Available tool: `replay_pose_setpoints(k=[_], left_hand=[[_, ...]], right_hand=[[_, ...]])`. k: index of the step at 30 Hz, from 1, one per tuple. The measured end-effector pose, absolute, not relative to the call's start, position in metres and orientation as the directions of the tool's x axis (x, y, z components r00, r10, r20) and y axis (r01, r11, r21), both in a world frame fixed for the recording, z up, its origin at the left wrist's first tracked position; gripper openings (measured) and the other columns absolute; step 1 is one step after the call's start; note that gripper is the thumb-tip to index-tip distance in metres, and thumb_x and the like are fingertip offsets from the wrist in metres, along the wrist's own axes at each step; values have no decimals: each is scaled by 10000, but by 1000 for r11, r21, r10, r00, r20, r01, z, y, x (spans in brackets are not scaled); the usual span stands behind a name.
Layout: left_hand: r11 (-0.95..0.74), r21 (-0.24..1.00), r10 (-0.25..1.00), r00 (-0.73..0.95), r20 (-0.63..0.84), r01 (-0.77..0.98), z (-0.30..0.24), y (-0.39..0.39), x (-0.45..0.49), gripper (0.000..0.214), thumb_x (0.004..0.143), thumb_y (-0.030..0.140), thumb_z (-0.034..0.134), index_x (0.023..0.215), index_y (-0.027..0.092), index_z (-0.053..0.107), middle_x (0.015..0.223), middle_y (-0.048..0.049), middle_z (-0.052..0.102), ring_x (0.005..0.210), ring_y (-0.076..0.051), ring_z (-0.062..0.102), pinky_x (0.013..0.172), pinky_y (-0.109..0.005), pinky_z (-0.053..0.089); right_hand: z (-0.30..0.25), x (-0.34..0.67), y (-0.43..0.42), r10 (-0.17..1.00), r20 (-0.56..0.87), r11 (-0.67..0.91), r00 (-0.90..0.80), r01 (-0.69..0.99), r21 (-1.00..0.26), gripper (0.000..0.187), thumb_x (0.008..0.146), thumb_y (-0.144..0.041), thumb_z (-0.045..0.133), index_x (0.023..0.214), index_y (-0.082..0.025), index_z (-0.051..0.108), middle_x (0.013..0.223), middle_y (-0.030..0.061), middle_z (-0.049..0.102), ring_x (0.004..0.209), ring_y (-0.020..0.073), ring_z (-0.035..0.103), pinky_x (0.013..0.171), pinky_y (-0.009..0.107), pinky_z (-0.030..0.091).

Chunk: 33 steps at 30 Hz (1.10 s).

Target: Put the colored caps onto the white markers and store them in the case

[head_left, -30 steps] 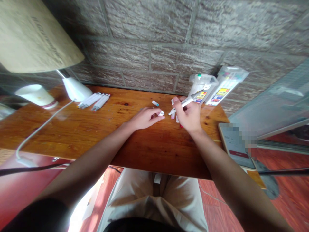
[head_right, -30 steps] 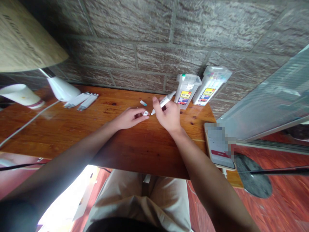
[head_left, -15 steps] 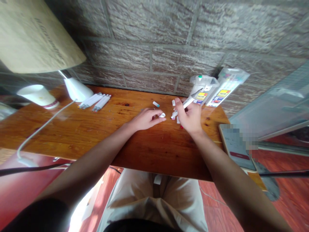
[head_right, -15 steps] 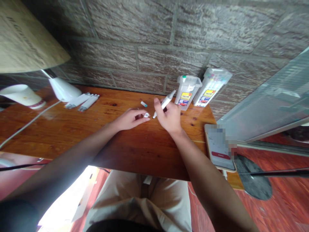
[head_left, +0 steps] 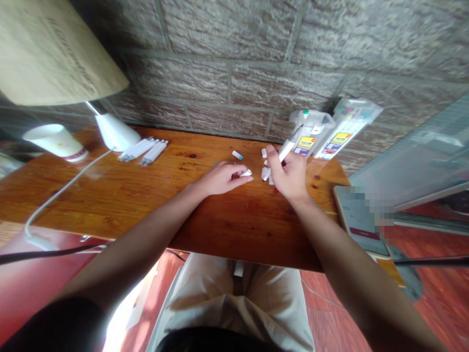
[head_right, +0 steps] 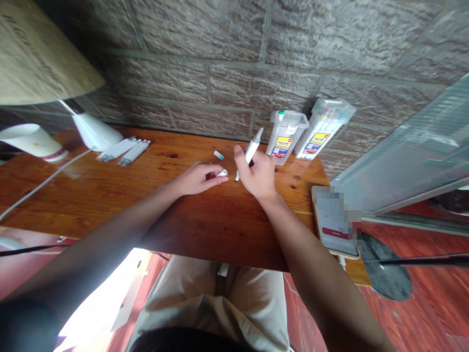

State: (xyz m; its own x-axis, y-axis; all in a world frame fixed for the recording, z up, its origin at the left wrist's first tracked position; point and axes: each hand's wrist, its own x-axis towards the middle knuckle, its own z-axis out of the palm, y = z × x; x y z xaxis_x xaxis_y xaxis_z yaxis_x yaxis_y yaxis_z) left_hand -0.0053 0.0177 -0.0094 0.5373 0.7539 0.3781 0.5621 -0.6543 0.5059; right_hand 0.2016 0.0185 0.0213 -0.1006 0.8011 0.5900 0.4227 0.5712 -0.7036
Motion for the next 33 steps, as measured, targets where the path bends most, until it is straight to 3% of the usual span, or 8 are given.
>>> replay_pose_setpoints(k=[33], left_hand=[[-657,499,750,554,361,565,-10,17,-5,397,977,472,538,710,179,518,605,47,485,567,-93,429,595,-247,304]], right_hand=[[22,198,17,772,622,593,-132,503,-629,595,961,-601,504,522,-200,499,470,-1,510,474,115,472,516,274,337]])
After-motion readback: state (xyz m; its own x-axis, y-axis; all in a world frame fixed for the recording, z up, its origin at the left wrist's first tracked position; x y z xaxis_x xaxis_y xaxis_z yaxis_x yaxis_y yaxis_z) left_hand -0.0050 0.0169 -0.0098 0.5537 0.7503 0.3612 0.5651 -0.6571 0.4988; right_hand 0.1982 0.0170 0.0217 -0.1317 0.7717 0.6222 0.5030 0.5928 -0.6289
